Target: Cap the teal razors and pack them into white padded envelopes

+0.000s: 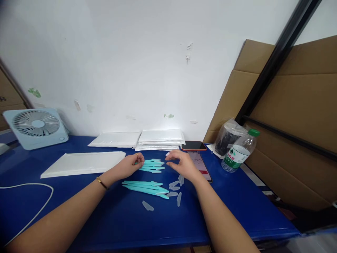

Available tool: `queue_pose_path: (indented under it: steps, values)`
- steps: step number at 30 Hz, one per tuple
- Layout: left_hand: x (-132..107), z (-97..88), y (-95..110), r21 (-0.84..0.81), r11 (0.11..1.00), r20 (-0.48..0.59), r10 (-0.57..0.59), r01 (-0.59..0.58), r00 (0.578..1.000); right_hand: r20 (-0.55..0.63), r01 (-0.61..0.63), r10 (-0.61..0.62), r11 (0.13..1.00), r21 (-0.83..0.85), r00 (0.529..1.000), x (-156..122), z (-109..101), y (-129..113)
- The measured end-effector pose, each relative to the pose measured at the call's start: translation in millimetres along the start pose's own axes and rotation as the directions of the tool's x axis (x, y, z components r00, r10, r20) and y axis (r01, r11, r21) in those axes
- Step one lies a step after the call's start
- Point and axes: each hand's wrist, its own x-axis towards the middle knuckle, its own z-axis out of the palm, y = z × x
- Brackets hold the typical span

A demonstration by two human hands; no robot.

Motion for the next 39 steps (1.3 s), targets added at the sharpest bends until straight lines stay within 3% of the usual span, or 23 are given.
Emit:
queue_pose_path:
  steps: [4,7,10,13,15,18,21,28,39]
  values:
    - [1,1.3,-4,0.196,0.981,-0.079,0.012,0.004,0.997,0.219,-0.024,0.068,0.980,-0.195,0.973,-5,-30,7]
    - [0,1.2,-1,0.327,0.945,-0.123,0.049,-0.006,0.991,0.405,-0.075,0.176,0.964,-0.254,0.897,-9,-42,13]
    - [-4,-1.4,7,0.396,0.917,-0.147,0.114,-0.047,0.983,0.486,-0.086,0.233,0.948,-0.305,0.842,-11,-40,18]
    - [-10,-3.9,15,0.301,0.941,0.086,0.137,-0.156,0.987,0.479,-0.096,0.252,0.940,-0.327,0.841,-10,-32,19]
    - [-14,-3.0,17,0.231,0.952,0.268,0.134,-0.199,0.954,0.449,-0.121,0.263,0.940,-0.320,0.854,-9,-28,18]
    - [-16,1.3,18,0.208,0.966,0.366,0.068,-0.153,0.928,0.405,-0.179,0.266,0.954,-0.240,0.875,-9,-25,16]
    - [-15,3.0,17,0.196,0.977,0.365,0.008,-0.085,0.931,0.393,-0.251,0.259,0.965,-0.072,0.882,-8,-23,12]
    - [-9,-5.1,14,0.135,0.991,0.223,-0.021,-0.010,0.975,0.380,-0.340,0.244,0.917,0.210,0.892,-6,-12,0]
    - [-7,-1.9,12,0.115,0.993,0.223,0.007,-0.033,0.975,0.271,-0.339,0.286,0.924,0.176,0.919,-3,5,-4]
